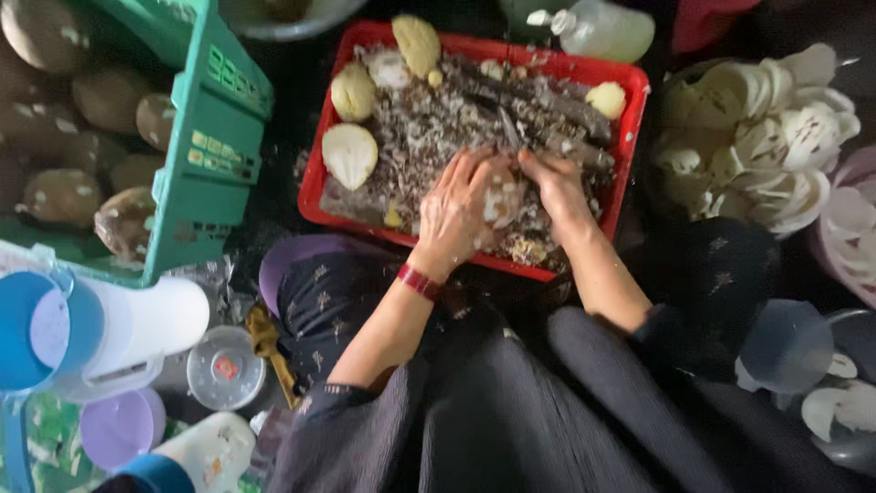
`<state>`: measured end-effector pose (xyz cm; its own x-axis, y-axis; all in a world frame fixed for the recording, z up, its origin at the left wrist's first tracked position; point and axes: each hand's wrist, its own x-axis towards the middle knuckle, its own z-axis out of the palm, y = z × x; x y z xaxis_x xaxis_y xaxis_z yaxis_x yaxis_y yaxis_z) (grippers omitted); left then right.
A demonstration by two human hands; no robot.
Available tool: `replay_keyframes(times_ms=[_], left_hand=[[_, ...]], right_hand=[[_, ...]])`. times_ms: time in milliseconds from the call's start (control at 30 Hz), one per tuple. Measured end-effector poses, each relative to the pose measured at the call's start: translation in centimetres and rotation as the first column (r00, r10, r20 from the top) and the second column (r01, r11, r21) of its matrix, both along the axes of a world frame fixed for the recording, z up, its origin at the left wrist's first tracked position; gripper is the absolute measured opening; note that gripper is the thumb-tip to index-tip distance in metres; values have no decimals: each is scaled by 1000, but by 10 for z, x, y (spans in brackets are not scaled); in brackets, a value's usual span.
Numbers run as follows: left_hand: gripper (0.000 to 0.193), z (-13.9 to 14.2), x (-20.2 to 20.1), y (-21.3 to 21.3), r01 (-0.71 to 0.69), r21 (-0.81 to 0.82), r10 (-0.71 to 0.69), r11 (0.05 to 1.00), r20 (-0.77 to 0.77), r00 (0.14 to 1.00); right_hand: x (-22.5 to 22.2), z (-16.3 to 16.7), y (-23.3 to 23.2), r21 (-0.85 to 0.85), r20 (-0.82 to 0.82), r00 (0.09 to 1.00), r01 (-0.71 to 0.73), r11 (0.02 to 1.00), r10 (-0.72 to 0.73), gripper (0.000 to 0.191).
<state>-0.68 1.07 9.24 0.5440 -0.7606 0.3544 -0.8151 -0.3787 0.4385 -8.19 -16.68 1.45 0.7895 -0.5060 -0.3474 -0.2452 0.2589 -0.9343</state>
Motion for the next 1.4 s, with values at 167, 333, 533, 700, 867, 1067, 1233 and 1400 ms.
replay_keyframes(times_ms=[167, 333, 533, 700, 867, 1067, 1233, 1400], left_hand=[[111, -13, 0, -5, -254, -54, 201, 966, -465, 862], [83, -35, 2, -9, -253, -89, 186, 963, -459, 869], [93, -46, 8, -7, -217, -34, 182, 976, -427, 886], [104, -41, 9, -6, -176, 41, 178, 984, -400, 899], [88, -47, 8, -5, -183, -163, 99, 969, -422, 901], [94, -67, 14, -1, -42, -222, 0, 974, -184, 983], [103, -42, -3, -8, -197, -37, 171, 980, -364, 916], [113, -8, -7, -3, -193, 23, 193, 981, -221, 956]], right_hand=[[-10, 12, 5, -345, 21, 1000, -1, 939, 8, 36], [-7, 21, 34, -850, 160, 982, 84, 521, 103, 35], [4, 33, 35, -533, 80, 996, 11, 846, 38, 28], [-4, 50, 47, -968, 173, 967, 131, 215, 188, 30], [18, 78, 44, -673, -25, 999, -32, 739, 20, 23], [1, 61, 56, -991, 68, 986, 48, 128, 153, 30], [36, -22, -6, -286, 73, 967, -215, 934, 245, 38], [29, -40, -18, 65, -57, 997, -41, 997, 44, 39]])
